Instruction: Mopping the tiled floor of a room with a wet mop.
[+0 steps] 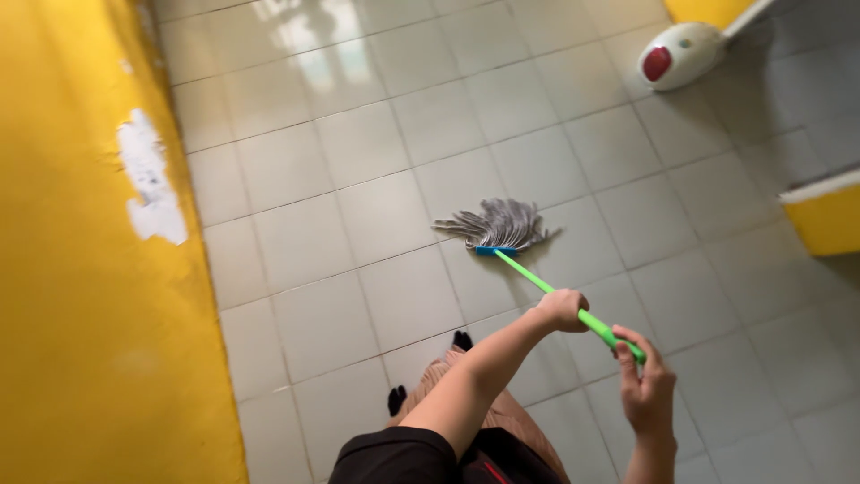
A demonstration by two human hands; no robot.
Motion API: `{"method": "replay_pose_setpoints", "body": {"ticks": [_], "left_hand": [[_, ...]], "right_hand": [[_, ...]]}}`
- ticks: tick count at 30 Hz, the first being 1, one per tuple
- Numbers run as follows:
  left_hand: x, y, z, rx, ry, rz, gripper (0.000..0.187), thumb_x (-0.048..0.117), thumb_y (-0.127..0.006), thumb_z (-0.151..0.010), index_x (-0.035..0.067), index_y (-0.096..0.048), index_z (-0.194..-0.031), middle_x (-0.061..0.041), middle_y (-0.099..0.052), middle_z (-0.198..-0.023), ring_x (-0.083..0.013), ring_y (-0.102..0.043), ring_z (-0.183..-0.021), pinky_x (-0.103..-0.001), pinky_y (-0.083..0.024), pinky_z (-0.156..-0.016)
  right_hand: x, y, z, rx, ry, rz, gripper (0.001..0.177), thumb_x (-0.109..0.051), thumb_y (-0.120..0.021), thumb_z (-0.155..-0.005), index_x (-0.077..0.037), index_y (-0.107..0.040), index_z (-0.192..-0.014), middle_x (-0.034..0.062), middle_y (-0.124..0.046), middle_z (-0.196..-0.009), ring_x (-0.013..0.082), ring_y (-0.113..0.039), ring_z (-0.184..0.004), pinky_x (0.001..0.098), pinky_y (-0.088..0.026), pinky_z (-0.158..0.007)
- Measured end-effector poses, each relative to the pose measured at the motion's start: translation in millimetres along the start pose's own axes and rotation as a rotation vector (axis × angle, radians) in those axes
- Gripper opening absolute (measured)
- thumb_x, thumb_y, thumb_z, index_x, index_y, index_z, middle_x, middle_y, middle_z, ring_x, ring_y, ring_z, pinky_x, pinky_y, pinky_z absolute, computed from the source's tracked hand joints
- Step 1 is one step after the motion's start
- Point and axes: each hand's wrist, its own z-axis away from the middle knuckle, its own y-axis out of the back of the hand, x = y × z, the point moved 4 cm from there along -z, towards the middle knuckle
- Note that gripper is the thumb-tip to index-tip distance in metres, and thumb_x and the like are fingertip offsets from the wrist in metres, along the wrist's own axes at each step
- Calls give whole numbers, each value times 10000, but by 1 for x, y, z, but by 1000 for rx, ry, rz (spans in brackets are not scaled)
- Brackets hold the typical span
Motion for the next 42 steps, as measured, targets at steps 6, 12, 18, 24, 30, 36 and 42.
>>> {"method": "replay_pose_setpoints", "body": {"ticks": [6,12,18,24,30,36,42], "left_hand": [[-62,38,57,122,149,-15,258,410,-753,-731,186,-798,-850,-109,-764,-866,-329,-737,-859,-447,-602,-778],[-135,83,176,401,306,-4,224,388,-786,-699,179,-770,-781,-126,-738,-808,-349,-722,-812,-464,-594,-741],[-201,104,334,592,466,-34,244,383,-794,-734,142,-753,-722,-154,-709,-759,-375,-708,-760,-480,-583,-709],[-247,98,472,876,697,96,314,397,-801,-742,88,-753,-713,-170,-708,-740,-371,-704,-733,-476,-582,-708],[-292,61,556,1023,813,35,254,305,-829,-711,68,-738,-701,-180,-706,-843,-377,-671,-872,-484,-571,-785],[-303,35,580,1039,868,54,217,226,-830,-697,55,-698,-675,-180,-684,-857,-398,-639,-922,-491,-558,-789],[-275,23,546,1108,710,66,340,233,-881,-635,28,-613,-594,-193,-634,-694,-412,-610,-790,-479,-523,-802]], "right_hand": [[-47,-43,8,-120,182,-156,256,-206,-572,-1073,-50,-700,-1231,130,-758,-1062,204,-740,-932,329,-574,-816],[-106,-112,39,-351,331,-277,239,-162,-573,-1048,-42,-693,-1216,111,-766,-1106,195,-745,-969,323,-604,-842],[-169,-195,99,-703,471,-450,239,-120,-598,-1021,-34,-685,-1226,127,-742,-1235,202,-722,-1098,331,-603,-910],[-196,-279,173,-991,602,-445,217,-77,-656,-960,-59,-700,-1171,107,-731,-1267,217,-721,-1042,337,-615,-905],[-211,-314,234,-1196,655,-512,270,-47,-646,-950,-58,-651,-1220,74,-675,-1325,249,-657,-1173,370,-580,-954],[-205,-316,265,-1251,626,-393,222,-53,-648,-955,-52,-664,-1176,61,-676,-1324,259,-628,-1188,373,-581,-925],[-180,-285,255,-1130,627,-396,257,-10,-650,-931,-55,-660,-1183,73,-694,-1267,245,-664,-1150,353,-598,-941]]}}
